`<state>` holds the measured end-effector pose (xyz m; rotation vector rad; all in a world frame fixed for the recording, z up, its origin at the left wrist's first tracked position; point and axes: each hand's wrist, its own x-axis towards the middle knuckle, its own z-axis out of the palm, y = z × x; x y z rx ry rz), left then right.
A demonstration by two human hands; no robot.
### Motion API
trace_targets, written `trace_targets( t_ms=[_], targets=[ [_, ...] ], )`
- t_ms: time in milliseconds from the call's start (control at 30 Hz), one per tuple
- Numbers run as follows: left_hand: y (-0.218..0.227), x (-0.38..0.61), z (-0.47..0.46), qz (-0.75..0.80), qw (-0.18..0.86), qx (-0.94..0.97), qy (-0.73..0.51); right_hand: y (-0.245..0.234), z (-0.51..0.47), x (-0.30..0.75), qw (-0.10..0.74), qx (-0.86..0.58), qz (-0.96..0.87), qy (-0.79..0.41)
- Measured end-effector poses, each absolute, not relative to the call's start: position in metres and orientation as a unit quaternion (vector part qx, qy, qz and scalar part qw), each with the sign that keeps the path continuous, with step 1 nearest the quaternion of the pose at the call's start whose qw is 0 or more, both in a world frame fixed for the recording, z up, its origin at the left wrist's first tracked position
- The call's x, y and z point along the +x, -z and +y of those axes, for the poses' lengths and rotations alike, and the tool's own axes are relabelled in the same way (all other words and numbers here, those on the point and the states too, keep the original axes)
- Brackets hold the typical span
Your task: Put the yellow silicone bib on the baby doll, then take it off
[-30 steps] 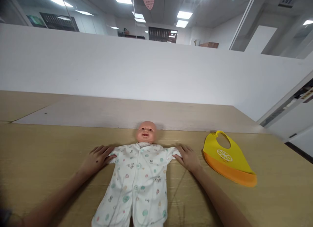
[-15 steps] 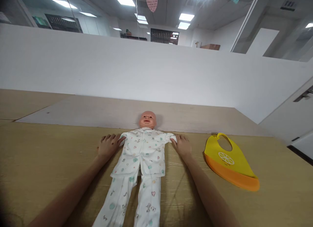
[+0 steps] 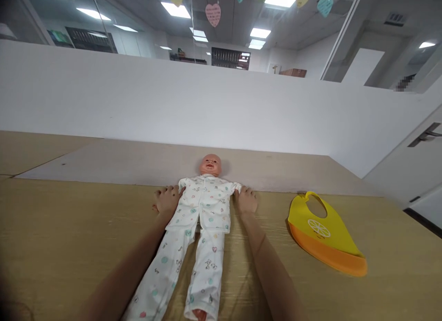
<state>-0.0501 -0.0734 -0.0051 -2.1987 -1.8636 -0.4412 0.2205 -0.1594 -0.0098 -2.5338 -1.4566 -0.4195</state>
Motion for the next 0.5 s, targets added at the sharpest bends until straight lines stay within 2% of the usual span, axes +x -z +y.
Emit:
trace_targets(
  t_ms=[267, 500],
  targets=[
    [0.000, -0.038, -0.067, -0.636, 0.107, -0.748, 0.155, 0.007, -0.144, 0.212, 0.107, -0.842, -0.511, 0.133],
    [0.000, -0.033, -0.061, -0.655, 0.081, -0.722, 0.208, 0.006, -0.129, 0.209, 0.116, -0.848, -0.502, 0.127]
  ],
)
